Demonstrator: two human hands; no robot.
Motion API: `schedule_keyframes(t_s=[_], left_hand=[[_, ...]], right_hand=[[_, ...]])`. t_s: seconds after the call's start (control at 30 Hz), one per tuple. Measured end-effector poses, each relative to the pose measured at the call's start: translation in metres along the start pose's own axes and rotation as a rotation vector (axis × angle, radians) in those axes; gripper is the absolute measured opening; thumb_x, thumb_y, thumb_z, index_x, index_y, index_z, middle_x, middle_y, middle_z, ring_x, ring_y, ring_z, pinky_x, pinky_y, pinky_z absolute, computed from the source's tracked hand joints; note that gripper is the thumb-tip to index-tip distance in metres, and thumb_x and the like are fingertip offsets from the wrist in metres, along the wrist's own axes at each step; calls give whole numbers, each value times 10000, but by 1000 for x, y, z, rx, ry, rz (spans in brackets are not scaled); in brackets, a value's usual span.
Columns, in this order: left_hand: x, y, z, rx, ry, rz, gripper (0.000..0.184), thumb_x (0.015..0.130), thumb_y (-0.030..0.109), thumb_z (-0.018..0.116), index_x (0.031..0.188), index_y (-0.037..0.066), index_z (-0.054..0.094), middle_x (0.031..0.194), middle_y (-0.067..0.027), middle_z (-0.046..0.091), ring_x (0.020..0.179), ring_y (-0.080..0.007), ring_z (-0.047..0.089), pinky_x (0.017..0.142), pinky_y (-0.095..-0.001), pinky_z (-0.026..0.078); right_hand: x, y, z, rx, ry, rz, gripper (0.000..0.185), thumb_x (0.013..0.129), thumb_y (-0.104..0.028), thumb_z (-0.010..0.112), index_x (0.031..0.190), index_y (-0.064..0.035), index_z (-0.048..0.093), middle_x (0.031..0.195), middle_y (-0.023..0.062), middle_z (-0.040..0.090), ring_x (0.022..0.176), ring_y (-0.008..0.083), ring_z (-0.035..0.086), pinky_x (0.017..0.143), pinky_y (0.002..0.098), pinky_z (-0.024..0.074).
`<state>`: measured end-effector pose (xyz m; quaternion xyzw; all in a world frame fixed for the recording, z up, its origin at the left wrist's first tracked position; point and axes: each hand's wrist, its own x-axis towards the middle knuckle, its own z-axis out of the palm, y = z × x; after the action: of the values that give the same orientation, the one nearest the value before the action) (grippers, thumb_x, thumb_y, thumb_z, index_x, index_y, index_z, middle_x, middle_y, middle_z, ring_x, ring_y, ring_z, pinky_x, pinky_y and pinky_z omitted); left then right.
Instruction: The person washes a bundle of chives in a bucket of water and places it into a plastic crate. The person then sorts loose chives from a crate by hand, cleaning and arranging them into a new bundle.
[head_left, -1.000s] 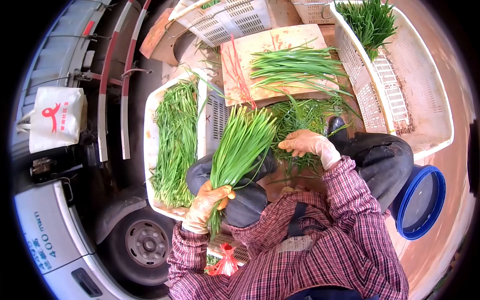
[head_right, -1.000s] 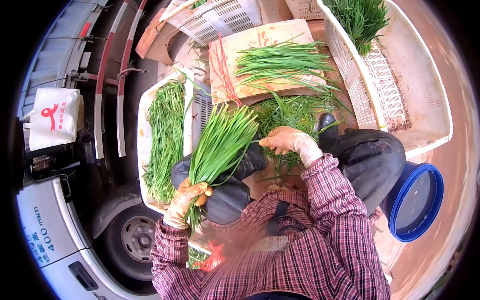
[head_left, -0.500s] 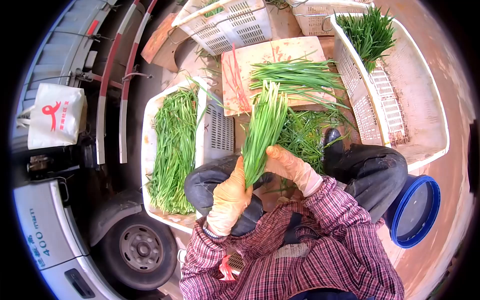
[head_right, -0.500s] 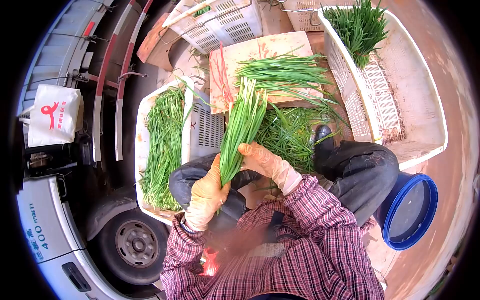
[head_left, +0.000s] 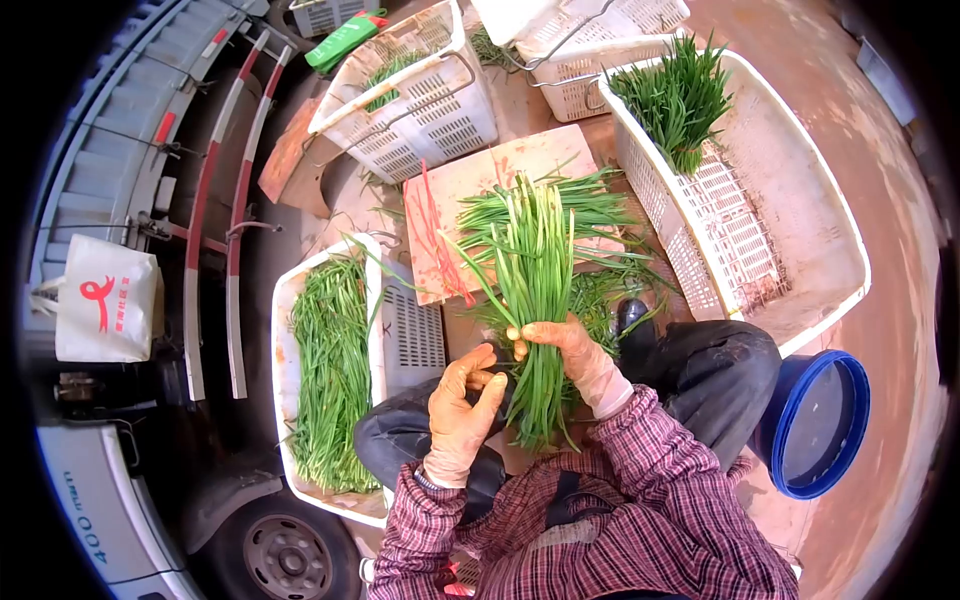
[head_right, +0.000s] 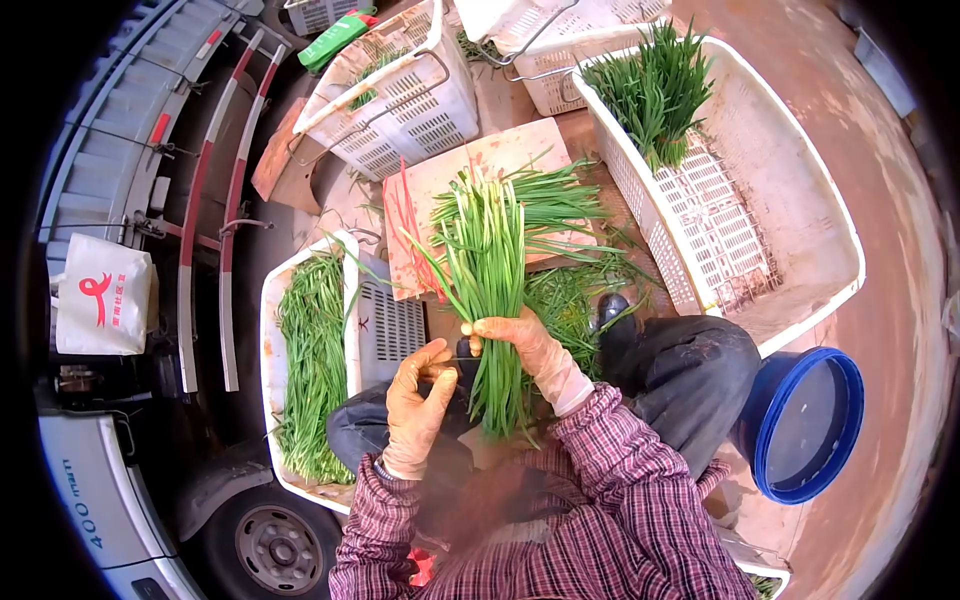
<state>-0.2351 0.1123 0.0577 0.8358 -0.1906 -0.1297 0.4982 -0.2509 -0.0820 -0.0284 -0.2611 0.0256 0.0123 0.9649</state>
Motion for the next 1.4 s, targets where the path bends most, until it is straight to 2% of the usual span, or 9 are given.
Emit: schedule_keyframes(t_s=[0.13, 0.23, 0.33, 0.5, 0.73, 0.87, 1.0, 1.1, 1.4], left_hand=[[39, 49, -8, 137, 115, 175, 458, 856, 130, 783, 1280, 54, 626, 1149, -100, 676, 835, -151, 663, 739, -296, 550], [79, 65, -7, 568, 135, 417, 394, 818, 215, 775, 1183, 111, 670, 1116, -89, 669, 885, -297, 685, 783, -369, 555], [96, 56, -9, 712, 135, 525, 272, 815, 151, 781, 1064, 94, 687, 1033, -71, 685, 775, -231, 675, 715, -332, 541], [93, 55, -18, 729, 80, 504, 127, 830, 139, 758, 922, 84, 690, 877, -78, 678, 738, -251, 668, 684, -352, 533], [97, 84, -47, 339, 372, 244, 79, 874, 82, 699, 845, 42, 637, 728, 13, 550, 612, -54, 456, 577, -235, 419], [101, 74, -64, 149, 387, 237, 111, 888, 113, 726, 870, 34, 650, 760, 2, 605, 655, -60, 525, 614, -252, 460], [100, 62, -61, -218, 100, -5, 263, 913, 185, 744, 1060, -11, 648, 906, 2, 642, 741, -75, 538, 743, -236, 483], [100, 47, -48, -173, 74, 15, 477, 914, 251, 751, 1279, -16, 601, 1078, -44, 632, 915, -103, 556, 861, -262, 476], [102, 38, -39, -109, 183, 69, 289, 933, 211, 724, 1107, -17, 696, 1001, -46, 637, 894, -126, 594, 831, -266, 489]], right_hand=[[5, 18, -10, -125, -84, 43, 358, 860, -180, 761, 1150, -4, 645, 951, 74, 692, 776, 167, 657, 720, 317, 549], [2, 16, 3, -155, -52, 130, 391, 855, -189, 777, 1168, -8, 629, 951, 69, 691, 793, 156, 650, 739, 297, 534], [2, 16, 2, -216, -14, 177, 397, 847, -188, 789, 1163, -12, 626, 962, 68, 693, 799, 148, 646, 744, 292, 528], [3, 17, 0, -240, -45, 176, 360, 853, -193, 781, 1137, -28, 633, 918, 40, 669, 781, 138, 628, 743, 293, 522], [3, 22, 0, -459, -25, 187, 382, 837, -158, 764, 1169, -42, 616, 921, 27, 649, 781, 125, 609, 718, 296, 518], [6, 29, -13, -505, -23, 188, 430, 847, -119, 750, 1244, -37, 605, 987, 22, 653, 816, 113, 606, 731, 280, 516], [6, 27, -10, -474, -36, 172, 532, 848, -119, 750, 1342, -30, 574, 1122, 24, 661, 950, 119, 611, 826, 286, 514], [4, 26, -1, -651, 21, 66, 522, 837, -144, 748, 1305, -36, 545, 962, 29, 654, 782, 108, 600, 714, 278, 520], [4, 30, -12, -867, 51, 144, 600, 821, -222, 760, 1337, -34, 519, 976, 58, 683, 832, 145, 648, 762, 308, 528]])
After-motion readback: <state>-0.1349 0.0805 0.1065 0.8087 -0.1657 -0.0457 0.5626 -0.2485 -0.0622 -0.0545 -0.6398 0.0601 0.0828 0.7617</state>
